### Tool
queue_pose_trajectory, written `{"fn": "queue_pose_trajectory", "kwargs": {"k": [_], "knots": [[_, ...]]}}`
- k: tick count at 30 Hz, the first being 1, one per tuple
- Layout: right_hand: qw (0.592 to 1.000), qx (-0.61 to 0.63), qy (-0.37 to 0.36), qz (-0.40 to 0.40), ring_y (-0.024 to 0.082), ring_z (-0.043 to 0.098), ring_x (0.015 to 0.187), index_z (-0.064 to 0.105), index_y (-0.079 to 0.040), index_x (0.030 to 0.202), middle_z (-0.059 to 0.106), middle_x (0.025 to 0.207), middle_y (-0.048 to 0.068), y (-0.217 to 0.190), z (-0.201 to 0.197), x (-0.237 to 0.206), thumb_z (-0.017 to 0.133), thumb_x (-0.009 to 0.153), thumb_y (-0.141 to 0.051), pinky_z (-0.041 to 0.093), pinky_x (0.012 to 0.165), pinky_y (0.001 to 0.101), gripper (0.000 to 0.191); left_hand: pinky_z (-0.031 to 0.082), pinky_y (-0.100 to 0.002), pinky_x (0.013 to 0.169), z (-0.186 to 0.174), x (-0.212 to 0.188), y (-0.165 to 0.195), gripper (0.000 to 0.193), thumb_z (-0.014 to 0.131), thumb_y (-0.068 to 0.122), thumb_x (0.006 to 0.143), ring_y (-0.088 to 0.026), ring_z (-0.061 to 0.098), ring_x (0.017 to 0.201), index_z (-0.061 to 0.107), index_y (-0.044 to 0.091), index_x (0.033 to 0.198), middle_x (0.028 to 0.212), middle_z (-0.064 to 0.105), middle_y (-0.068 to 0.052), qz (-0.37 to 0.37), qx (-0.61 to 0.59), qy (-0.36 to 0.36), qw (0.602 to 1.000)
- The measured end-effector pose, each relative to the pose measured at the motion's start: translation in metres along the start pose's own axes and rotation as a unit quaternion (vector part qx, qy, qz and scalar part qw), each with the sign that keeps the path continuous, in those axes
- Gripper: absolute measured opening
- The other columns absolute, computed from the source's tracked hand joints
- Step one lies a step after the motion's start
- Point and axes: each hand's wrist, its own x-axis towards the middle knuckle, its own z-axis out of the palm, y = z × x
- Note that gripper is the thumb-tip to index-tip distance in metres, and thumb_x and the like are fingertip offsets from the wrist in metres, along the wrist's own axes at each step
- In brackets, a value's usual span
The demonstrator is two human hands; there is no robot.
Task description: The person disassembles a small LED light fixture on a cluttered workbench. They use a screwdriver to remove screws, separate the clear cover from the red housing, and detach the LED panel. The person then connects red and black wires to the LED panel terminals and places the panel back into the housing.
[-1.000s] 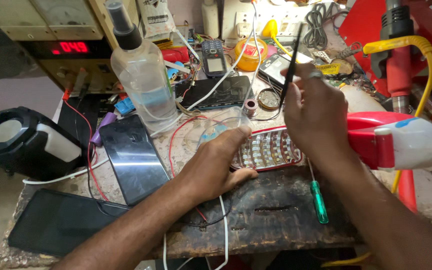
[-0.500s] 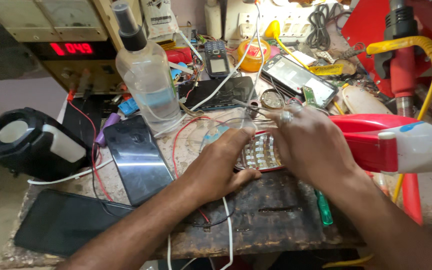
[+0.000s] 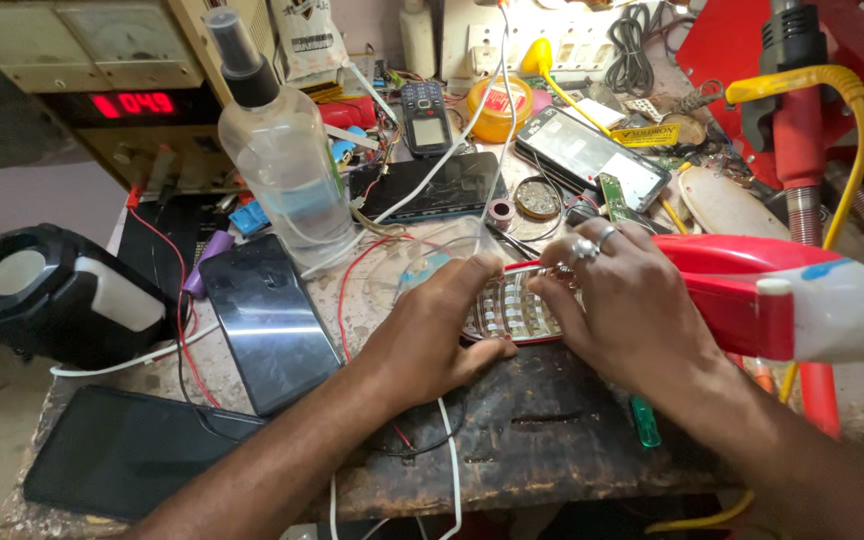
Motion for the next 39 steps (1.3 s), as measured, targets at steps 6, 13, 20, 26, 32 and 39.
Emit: {"fn": "queue_pose_trajectory", "kwargs": {"k": [6, 13, 20, 26, 32, 39], "knots": [[0.996, 0.084, 0.004, 0.026, 0.037, 0.064, 0.102, 0.069, -0.009, 0.094, 0.068, 0.095, 0.017, 0.008, 0.014, 0.011, 0.070, 0.093, -0.027, 0.049, 0.094, 0.0494, 0.019, 0.054, -0.048, 0.087, 0.001, 0.000, 0.000, 0.075, 0.089, 0.022, 0.075, -0.046, 0.065, 0.110, 0.047, 0.003, 0.134, 0.121, 0.064, -0.025, 0.005, -0.006, 0.003, 1.000], [0.999, 0.010, 0.043, 0.007, 0.041, 0.051, 0.112, 0.067, -0.006, 0.101, 0.059, 0.110, 0.019, -0.010, 0.030, 0.005, 0.086, 0.060, -0.061, 0.036, 0.092, 0.0570, 0.071, 0.056, -0.045, 0.090, 0.002, 0.002, -0.006, 0.071, 0.087, 0.014, 0.072, -0.042, 0.069, 0.112, 0.049, 0.005, 0.131, 0.117, 0.069, -0.023, -0.004, -0.049, 0.004, 0.999], [0.997, 0.014, 0.076, -0.024, 0.038, 0.053, 0.112, 0.067, -0.006, 0.101, 0.061, 0.111, 0.018, -0.014, 0.041, 0.010, 0.086, 0.063, -0.058, 0.037, 0.094, 0.0534, 0.067, 0.057, -0.043, 0.092, 0.004, 0.005, -0.009, 0.070, 0.087, 0.015, 0.073, -0.039, 0.070, 0.115, 0.047, 0.003, 0.129, 0.118, 0.071, -0.021, -0.002, -0.080, 0.010, 0.997], [0.995, 0.018, 0.093, -0.028, 0.038, 0.055, 0.111, 0.069, -0.008, 0.098, 0.062, 0.108, 0.018, -0.013, 0.044, 0.011, 0.086, 0.063, -0.055, 0.038, 0.092, 0.0517, 0.061, 0.058, -0.042, 0.093, 0.006, 0.002, -0.011, 0.072, 0.087, 0.018, 0.075, -0.038, 0.070, 0.116, 0.045, 0.003, 0.131, 0.120, 0.071, -0.021, -0.036, -0.094, -0.009, 0.995], [0.994, 0.104, 0.032, -0.027, 0.034, 0.060, 0.100, 0.072, -0.011, 0.091, 0.066, 0.092, 0.012, 0.001, 0.034, 0.018, 0.076, 0.086, -0.037, 0.041, 0.089, 0.0496, 0.027, 0.055, -0.045, 0.095, 0.007, 0.002, -0.018, 0.086, 0.092, 0.030, 0.074, -0.042, 0.065, 0.119, 0.037, 0.003, 0.135, 0.122, 0.066, -0.024, -0.051, -0.053, -0.026, 0.997], [0.992, 0.126, 0.021, -0.014, 0.032, 0.061, 0.093, 0.071, -0.009, 0.090, 0.068, 0.091, 0.011, 0.013, 0.036, 0.024, 0.072, 0.092, -0.030, 0.044, 0.088, 0.0464, 0.021, 0.054, -0.043, 0.095, 0.003, 0.006, -0.019, 0.094, 0.097, 0.025, 0.065, -0.038, 0.067, 0.119, 0.042, 0.002, 0.137, 0.125, 0.067, -0.023, 0.056, -0.079, 0.000, 0.995]]}}
